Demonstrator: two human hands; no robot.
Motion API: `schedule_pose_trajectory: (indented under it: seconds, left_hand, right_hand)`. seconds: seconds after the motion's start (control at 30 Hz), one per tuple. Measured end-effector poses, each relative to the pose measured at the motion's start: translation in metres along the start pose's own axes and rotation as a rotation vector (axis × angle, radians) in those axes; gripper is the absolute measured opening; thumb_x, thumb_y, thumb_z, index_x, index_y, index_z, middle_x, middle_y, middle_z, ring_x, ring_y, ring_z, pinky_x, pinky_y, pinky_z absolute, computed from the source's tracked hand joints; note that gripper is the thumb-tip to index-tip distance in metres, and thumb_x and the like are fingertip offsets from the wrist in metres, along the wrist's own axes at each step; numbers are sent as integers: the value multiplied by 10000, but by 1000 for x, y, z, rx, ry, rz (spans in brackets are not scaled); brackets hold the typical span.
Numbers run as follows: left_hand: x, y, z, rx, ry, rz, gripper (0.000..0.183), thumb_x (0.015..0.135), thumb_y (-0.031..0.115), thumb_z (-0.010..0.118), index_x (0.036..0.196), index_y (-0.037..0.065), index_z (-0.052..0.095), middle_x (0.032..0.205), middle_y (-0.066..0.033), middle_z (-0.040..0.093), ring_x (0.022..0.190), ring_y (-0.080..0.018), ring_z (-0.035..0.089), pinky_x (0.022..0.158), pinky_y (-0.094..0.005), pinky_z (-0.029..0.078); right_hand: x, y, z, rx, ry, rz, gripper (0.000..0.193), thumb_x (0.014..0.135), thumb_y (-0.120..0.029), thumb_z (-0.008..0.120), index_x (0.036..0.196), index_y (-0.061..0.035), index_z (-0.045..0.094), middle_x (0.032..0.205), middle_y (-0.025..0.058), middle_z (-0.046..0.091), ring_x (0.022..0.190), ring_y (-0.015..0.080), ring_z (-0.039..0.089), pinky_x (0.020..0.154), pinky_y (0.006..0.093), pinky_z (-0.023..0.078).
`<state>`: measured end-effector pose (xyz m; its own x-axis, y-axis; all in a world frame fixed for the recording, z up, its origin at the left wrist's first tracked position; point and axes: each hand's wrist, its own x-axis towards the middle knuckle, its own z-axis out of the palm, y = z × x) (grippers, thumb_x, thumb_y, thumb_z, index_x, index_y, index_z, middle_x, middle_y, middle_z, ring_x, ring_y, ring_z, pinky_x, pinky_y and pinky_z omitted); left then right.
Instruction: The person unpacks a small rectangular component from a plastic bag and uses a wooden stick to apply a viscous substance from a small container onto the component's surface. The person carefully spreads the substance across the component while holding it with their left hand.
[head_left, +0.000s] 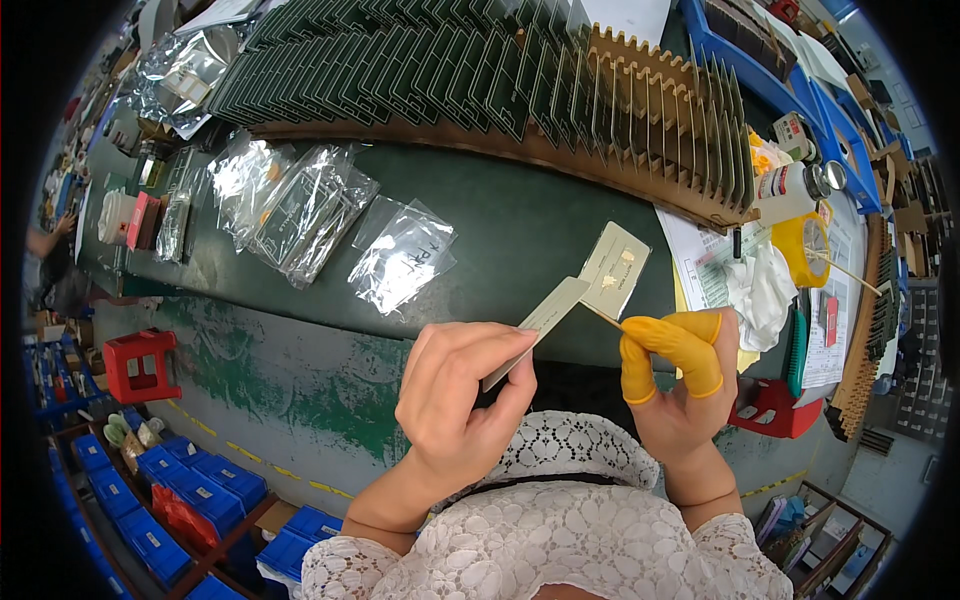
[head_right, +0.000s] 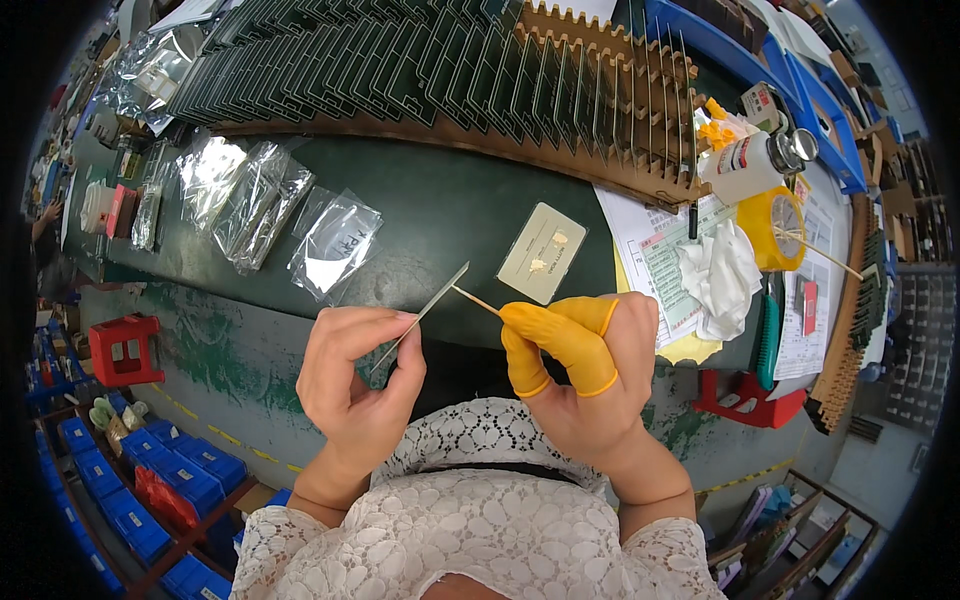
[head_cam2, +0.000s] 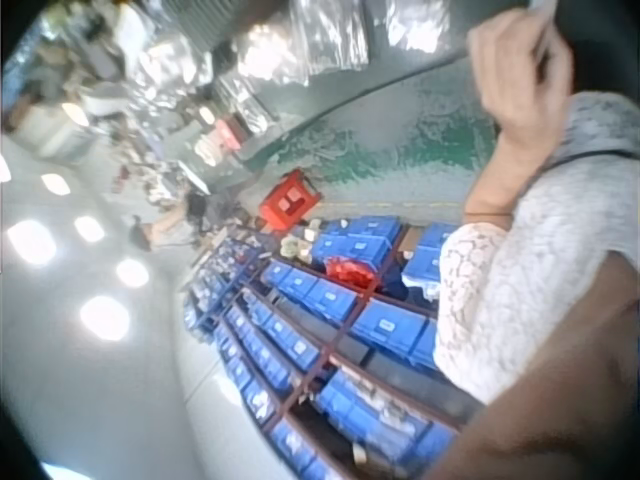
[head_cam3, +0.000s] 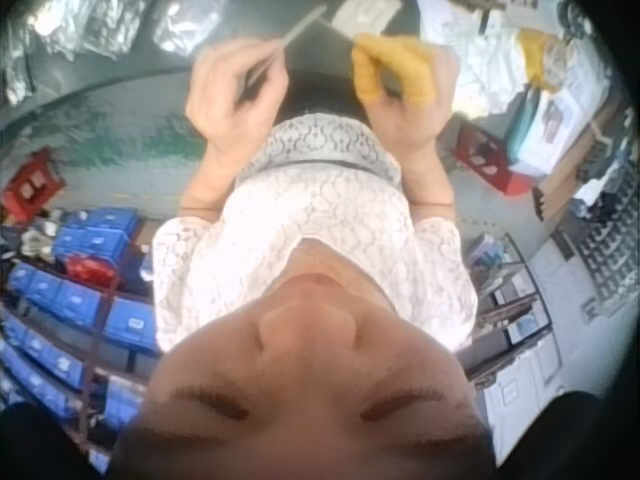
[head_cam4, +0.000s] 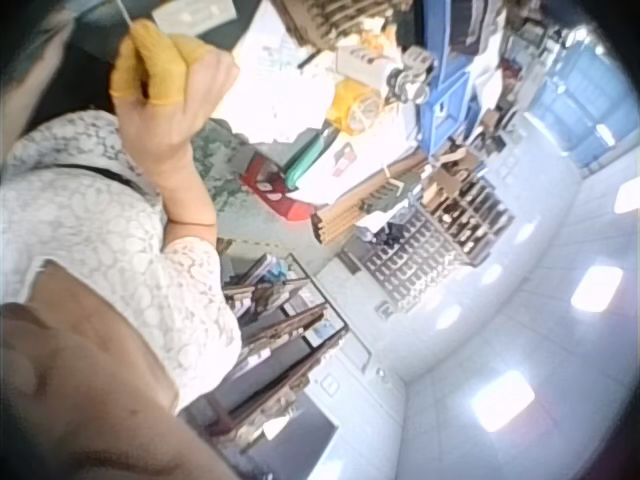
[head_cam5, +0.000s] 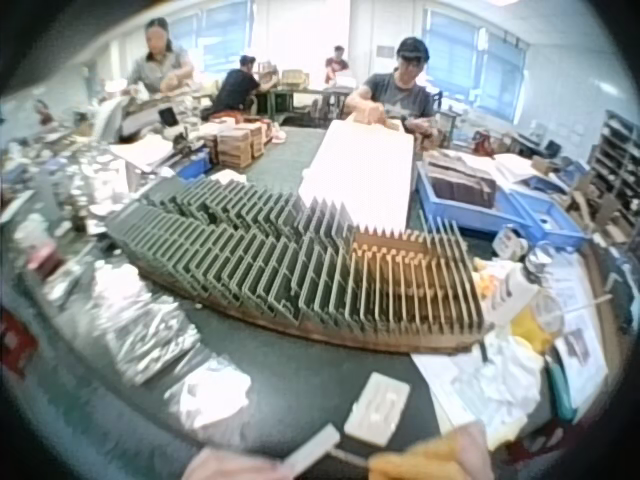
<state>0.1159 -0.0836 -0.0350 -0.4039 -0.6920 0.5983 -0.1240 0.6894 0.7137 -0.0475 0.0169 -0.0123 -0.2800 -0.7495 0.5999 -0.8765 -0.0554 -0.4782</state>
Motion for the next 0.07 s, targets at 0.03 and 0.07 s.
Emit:
schedule_pose_trajectory:
  seconds: [0.03, 0.07]
  left_hand:
    - [0, 0, 0, 0, 0, 1, 323, 686, -112, 733, 976, 16, 676, 883, -95, 685, 738, -235, 620, 638, -307, 478]
    - [-1, 0, 0, 2, 1, -3, 318, 695, -112, 728, 980, 18, 677, 887, -94, 686, 741, -236, 622, 640, -308, 480]
  right_hand:
    - [0, 0, 0, -2, -7, -2, 350, 696, -16, 812, 1015, -92, 692, 845, 33, 602, 708, 222, 503, 652, 341, 345]
    - [0, -1, 0, -3, -14, -4, 350, 697, -14, 810, 1018, -92, 692, 846, 34, 604, 709, 224, 504, 653, 342, 346]
